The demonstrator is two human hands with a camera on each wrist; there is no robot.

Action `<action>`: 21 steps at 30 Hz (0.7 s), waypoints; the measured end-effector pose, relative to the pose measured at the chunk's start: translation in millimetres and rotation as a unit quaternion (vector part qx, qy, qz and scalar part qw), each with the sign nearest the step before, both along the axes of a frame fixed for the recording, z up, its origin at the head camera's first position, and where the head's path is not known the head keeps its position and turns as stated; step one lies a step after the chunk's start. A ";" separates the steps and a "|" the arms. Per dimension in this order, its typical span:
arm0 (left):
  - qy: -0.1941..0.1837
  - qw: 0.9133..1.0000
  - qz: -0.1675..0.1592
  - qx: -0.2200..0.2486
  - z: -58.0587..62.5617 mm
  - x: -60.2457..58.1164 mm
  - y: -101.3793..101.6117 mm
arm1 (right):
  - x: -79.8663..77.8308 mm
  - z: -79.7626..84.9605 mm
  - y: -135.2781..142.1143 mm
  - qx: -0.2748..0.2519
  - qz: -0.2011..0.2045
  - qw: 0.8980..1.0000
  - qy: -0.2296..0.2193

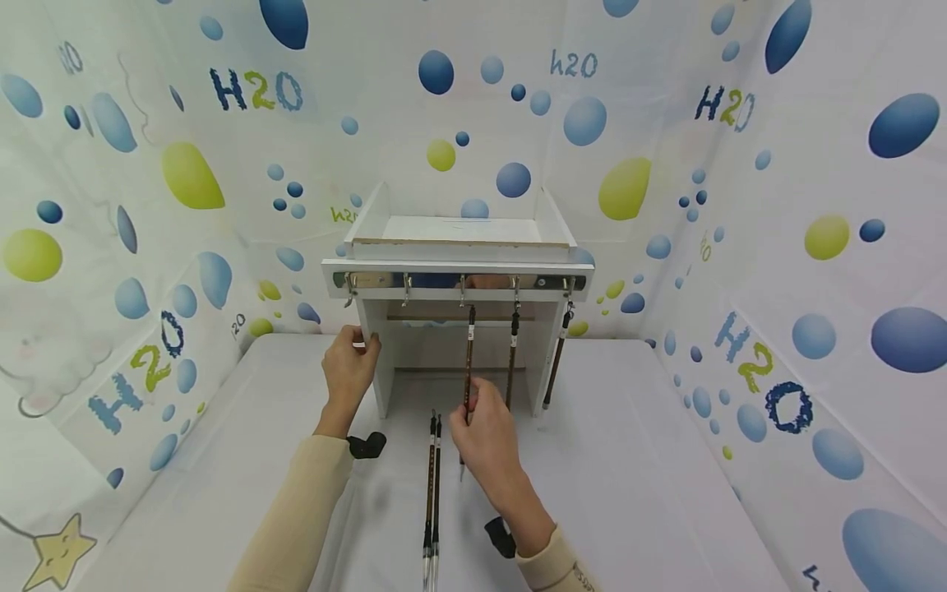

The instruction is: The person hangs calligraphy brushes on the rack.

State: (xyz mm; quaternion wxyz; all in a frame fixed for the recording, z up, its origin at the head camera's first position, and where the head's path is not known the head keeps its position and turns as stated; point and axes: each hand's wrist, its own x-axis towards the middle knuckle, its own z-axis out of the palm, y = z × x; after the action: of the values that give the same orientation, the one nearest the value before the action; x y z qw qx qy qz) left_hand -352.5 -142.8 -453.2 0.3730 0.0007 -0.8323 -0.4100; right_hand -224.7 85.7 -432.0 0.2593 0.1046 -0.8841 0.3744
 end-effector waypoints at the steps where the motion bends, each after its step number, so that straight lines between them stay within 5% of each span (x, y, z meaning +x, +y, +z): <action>1: 0.001 1.000 0.000 -0.001 0.1 0.1 0.2 | 0.1 0.0 -0.1 0.002 -0.001 1.000 0.005; 9: 0.001 1.000 -0.001 -0.003 -2.2 -1.0 -0.1 | -0.4 -1.0 0.1 0.020 -0.005 0.999 0.036; 21: -0.012 1.000 -0.001 0.002 -2.0 -1.5 0.1 | -1.5 -0.2 1.1 0.022 0.003 0.999 0.023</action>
State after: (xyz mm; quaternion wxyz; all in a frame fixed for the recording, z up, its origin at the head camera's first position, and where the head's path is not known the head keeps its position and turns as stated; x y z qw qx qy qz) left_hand -354.0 -142.7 -455.2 0.3624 0.0057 -0.8361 -0.4118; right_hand -226.2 86.8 -432.2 0.2756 0.1218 -0.8858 0.3530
